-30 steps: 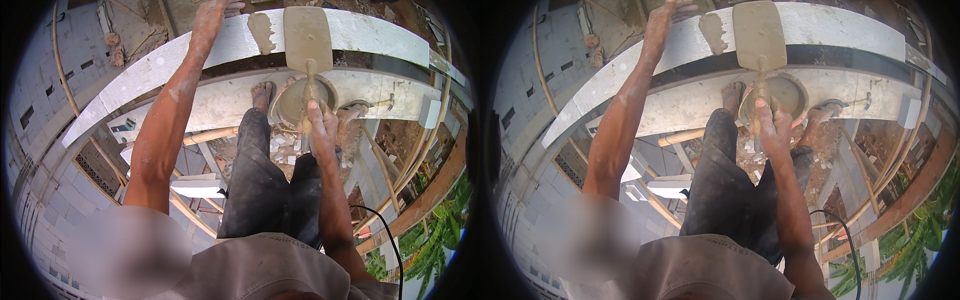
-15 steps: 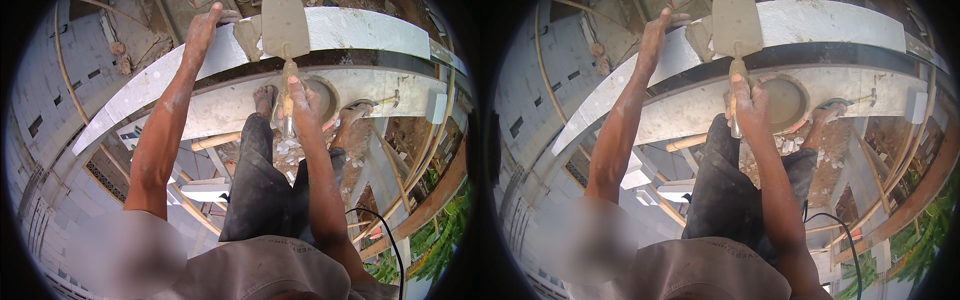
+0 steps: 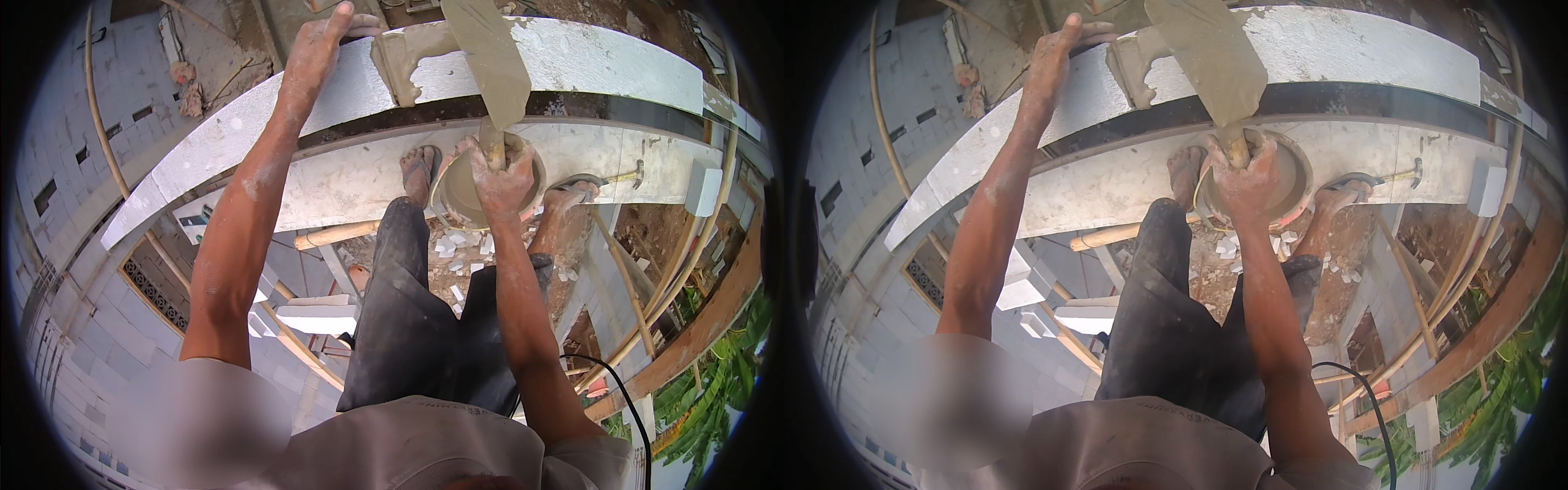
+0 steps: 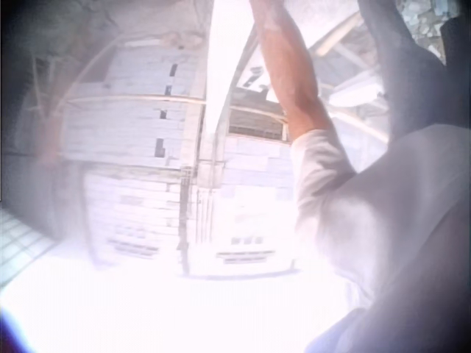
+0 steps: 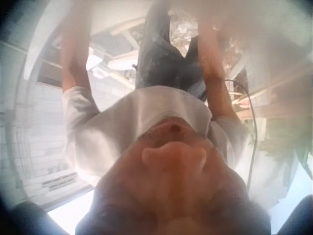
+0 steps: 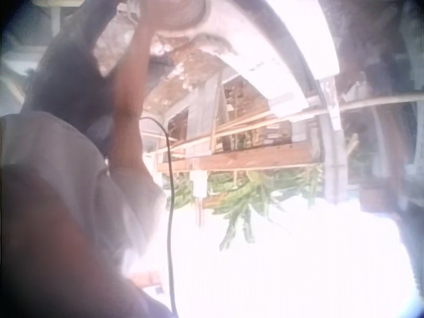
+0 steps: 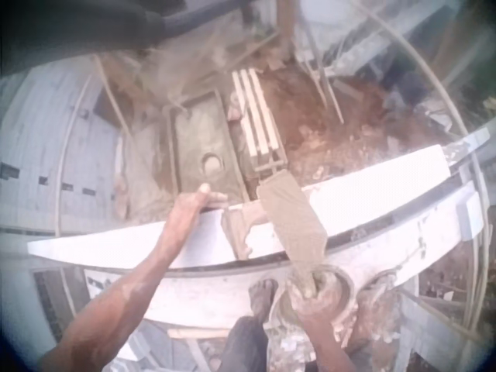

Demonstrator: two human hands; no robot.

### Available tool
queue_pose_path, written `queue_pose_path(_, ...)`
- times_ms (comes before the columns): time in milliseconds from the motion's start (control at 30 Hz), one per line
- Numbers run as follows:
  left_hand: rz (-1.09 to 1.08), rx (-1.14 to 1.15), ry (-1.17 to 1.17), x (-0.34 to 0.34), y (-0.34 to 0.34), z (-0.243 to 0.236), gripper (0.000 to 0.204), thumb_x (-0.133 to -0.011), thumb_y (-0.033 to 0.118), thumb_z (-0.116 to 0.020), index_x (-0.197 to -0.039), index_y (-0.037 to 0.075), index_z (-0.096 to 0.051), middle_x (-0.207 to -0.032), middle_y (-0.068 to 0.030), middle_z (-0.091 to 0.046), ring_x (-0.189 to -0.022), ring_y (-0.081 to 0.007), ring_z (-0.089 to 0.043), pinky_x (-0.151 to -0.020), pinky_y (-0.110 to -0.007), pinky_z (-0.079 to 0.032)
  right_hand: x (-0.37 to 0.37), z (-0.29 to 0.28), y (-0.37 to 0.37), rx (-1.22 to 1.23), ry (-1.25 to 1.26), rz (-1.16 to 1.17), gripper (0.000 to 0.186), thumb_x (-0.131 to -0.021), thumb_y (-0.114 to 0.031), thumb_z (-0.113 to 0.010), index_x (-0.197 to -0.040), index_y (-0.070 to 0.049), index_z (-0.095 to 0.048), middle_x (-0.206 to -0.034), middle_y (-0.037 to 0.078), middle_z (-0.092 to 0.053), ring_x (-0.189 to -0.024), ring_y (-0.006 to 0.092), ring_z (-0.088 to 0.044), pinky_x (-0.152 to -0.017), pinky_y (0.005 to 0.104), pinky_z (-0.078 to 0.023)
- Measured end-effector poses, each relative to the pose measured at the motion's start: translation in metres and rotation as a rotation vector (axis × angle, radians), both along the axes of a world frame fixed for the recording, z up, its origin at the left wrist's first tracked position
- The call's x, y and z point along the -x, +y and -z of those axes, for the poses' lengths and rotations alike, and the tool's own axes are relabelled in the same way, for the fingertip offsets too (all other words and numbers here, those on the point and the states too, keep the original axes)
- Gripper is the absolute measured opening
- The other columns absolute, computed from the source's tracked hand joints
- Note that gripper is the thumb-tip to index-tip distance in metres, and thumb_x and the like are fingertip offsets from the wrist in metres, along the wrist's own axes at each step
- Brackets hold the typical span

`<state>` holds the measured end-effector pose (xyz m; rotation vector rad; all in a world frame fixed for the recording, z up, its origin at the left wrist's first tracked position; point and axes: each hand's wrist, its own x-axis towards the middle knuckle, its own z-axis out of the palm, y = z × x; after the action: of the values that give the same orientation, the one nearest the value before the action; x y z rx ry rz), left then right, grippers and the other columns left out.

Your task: The person installs white rectangular tiles onto a curved wall using a trowel to apply mortar and a hammer to tap tiles into place. He repeatedly scoops mortar from a bucket, spreads it on the wall, places tiles, and adjusts them.

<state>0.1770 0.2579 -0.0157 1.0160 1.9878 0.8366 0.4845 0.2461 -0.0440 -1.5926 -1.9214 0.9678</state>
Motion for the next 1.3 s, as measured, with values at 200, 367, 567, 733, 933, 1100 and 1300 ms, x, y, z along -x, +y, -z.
queue_pose_path(200,-0.005,-0.002,-0.026,-0.001,-0.003,-0.001,0.079,-0.097,0.069,-0.030,-0.118,0.005,-0.071,-0.106,-0.0122,-0.074,-0.108,-0.0258,-0.067,-0.106,-0.039,-0.042,-0.002,0.073,-0.031,0.096,-0.275,-0.109,0.051,-0.082,-0.022,-0.076,-0.116,0.006,-0.050,-0.107,0.027,-0.058,-0.095,0.0459,-0.060,-0.079,0.0517,-0.049)
queue_pose_path(367,-0.073,-0.031,-0.066,0.001,-0.003,-0.006,0.076,-0.101,0.062,-0.033,-0.121,-0.004,-0.066,-0.110,-0.0190,-0.071,-0.112,-0.0291,-0.065,-0.107,-0.041,-0.043,-0.053,0.039,-0.091,0.238,-0.449,-0.194,0.050,-0.082,-0.021,-0.074,-0.116,0.006,-0.049,-0.107,0.027,-0.056,-0.102,0.0458,-0.057,-0.085,0.0526,-0.047)
queue_pose_path(567,-0.507,-0.236,0.008,-0.004,-0.054,-0.030,0.072,-0.103,0.055,-0.038,-0.125,-0.011,-0.059,-0.113,-0.0232,-0.069,-0.115,-0.0311,-0.063,-0.108,-0.045,-0.042,-0.046,-0.090,-0.081,0.476,-0.007,-0.241,0.043,-0.089,-0.026,-0.070,-0.112,0.006,-0.054,-0.099,0.026,-0.063,-0.092,0.0467,-0.063,-0.081,0.0511,-0.048)
queue_pose_path(733,-0.522,0.061,0.125,-0.037,-0.152,-0.042,0.050,-0.102,0.043,-0.051,-0.119,-0.001,-0.068,-0.108,-0.0167,-0.073,-0.105,-0.0234,-0.066,-0.095,-0.039,-0.050,0.002,-0.131,-0.037,0.583,0.036,-0.213,0.049,-0.093,-0.031,-0.065,-0.117,0.010,-0.054,-0.103,0.032,-0.063,-0.096,0.0484,-0.062,-0.082,0.0512,-0.047)
queue_pose_path(933,-0.471,0.171,0.148,-0.111,-0.229,-0.060,0.030,-0.097,0.024,-0.063,-0.114,0.000,-0.070,-0.108,-0.0139,-0.073,-0.107,-0.0237,-0.066,-0.095,-0.039,-0.049,0.003,-0.110,-0.002,0.402,0.030,-0.271,0.047,-0.099,-0.037,-0.058,-0.111,0.009,-0.058,-0.077,0.020,-0.066,-0.069,0.0315,-0.066,-0.066,0.0415,-0.050)
queue_pose_path(1100,-0.285,0.257,0.018,-0.157,-0.247,-0.064,0.029,-0.092,0.022,-0.068,-0.112,0.001,-0.070,-0.107,-0.0185,-0.071,-0.104,-0.0312,-0.067,-0.092,-0.039,-0.050,-0.027,-0.110,0.028,0.546,-0.048,-0.175,0.046,-0.098,-0.035,-0.057,-0.112,0.009,-0.059,-0.077,0.022,-0.067,-0.070,0.0369,-0.068,-0.066,0.0446,-0.052)
queue_pose_path(1300,-0.158,0.388,-0.164,-0.190,-0.247,-0.071,0.036,-0.091,0.029,-0.069,-0.111,0.000,-0.070,-0.106,-0.0215,-0.070,-0.103,-0.0363,-0.066,-0.092,-0.041,-0.050,-0.035,-0.112,0.029,0.828,0.422,0.076,0.046,-0.102,-0.043,-0.050,-0.101,0.001,-0.062,-0.071,0.006,-0.061,-0.049,0.0122,-0.057,-0.045,0.0245,-0.047)
